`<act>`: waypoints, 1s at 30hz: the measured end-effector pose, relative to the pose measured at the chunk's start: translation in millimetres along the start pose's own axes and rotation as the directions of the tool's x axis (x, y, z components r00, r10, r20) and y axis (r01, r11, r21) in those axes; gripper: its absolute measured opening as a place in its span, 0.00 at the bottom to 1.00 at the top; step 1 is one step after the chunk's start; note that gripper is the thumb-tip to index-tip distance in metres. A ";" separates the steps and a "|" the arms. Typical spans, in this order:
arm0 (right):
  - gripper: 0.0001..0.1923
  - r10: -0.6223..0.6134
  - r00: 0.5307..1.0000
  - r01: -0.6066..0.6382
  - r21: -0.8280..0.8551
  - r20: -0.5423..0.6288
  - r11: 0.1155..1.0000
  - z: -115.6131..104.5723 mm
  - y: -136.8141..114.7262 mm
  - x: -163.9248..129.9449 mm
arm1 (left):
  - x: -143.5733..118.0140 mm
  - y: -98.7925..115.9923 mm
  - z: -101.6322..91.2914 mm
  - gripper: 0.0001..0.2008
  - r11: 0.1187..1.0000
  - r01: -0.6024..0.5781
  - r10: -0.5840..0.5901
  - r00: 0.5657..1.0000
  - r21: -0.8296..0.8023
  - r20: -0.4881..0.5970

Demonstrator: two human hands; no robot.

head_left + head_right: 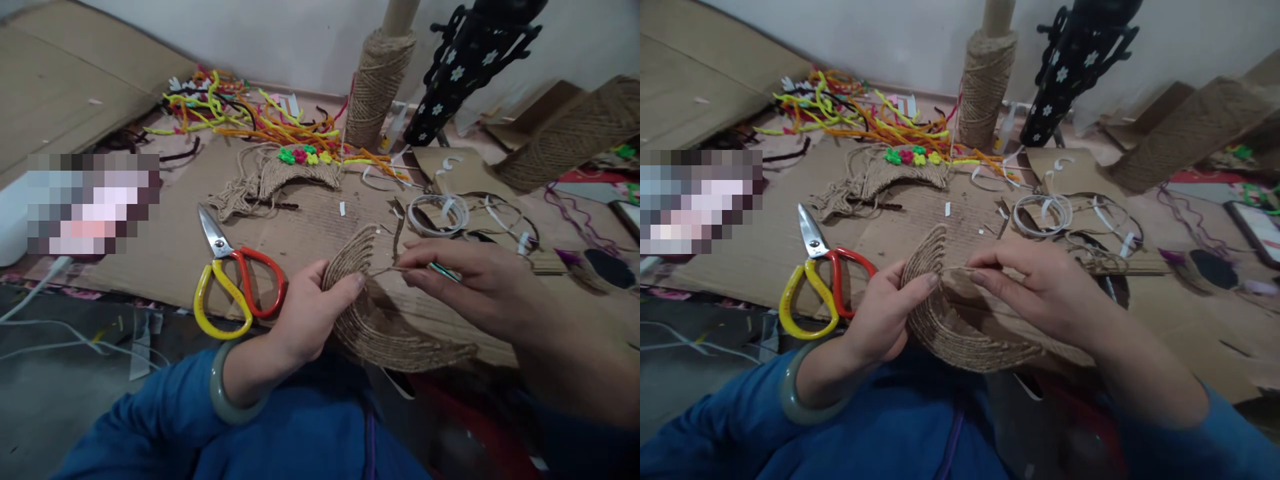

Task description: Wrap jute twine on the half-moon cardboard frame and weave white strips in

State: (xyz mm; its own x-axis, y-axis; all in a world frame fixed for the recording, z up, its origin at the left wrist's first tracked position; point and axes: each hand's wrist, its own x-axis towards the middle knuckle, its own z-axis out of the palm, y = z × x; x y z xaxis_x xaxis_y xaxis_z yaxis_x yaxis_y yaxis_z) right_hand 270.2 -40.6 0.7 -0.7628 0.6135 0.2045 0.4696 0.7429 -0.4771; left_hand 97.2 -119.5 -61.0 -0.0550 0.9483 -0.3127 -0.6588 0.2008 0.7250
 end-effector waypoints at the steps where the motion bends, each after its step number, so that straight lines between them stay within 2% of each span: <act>1: 0.11 -0.024 1.000 0.024 -0.040 -0.002 0.999 -2.9 -4.7 -2.2 | -0.1 -0.1 -0.1 0.07 1.000 -0.005 0.005 1.000 0.004 -0.006; 6: 0.12 -0.077 0.997 0.072 -0.231 -0.011 0.970 -2.8 -24.7 -8.6 | -0.1 -0.7 -0.6 0.06 0.998 -0.024 0.027 0.999 0.062 -0.042; 10: 0.14 -0.112 0.992 0.087 -0.358 -0.050 0.930 9.8 -23.4 -11.9 | 0.2 -0.3 -0.1 0.07 0.998 -0.031 0.034 0.998 0.058 -0.054; 15: 0.13 -0.074 0.996 0.049 -0.357 -0.057 0.933 15.1 -16.8 -13.6 | 0.2 -1.1 -0.7 0.07 0.997 -0.034 0.036 0.999 0.063 -0.031; 19: 0.12 -0.055 0.997 0.033 -0.336 -0.055 0.941 12.4 -21.6 -11.5 | -0.2 -2.2 -1.7 0.08 0.996 -0.049 0.052 0.998 0.080 -0.031; 25: 0.13 -0.097 0.993 0.060 -0.411 -0.070 0.910 12.7 -36.1 -12.2 | -0.6 -1.3 -1.4 0.07 0.998 -0.019 0.020 0.999 0.062 -0.026; 30: 0.10 -0.179 0.983 0.142 -0.483 -0.030 0.864 18.2 -41.9 -18.5 | -1.2 -2.1 -4.0 0.07 0.998 -0.007 0.008 1.000 0.058 -0.013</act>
State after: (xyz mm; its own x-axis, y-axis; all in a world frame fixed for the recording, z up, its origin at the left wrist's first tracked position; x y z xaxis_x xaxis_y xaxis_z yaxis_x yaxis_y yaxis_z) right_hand 256.6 -87.9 1.3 -0.8205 0.4789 0.3122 0.5121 0.8584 0.0293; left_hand 95.6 -122.1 -64.6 -0.0698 0.9465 -0.3151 -0.6137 0.2083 0.7616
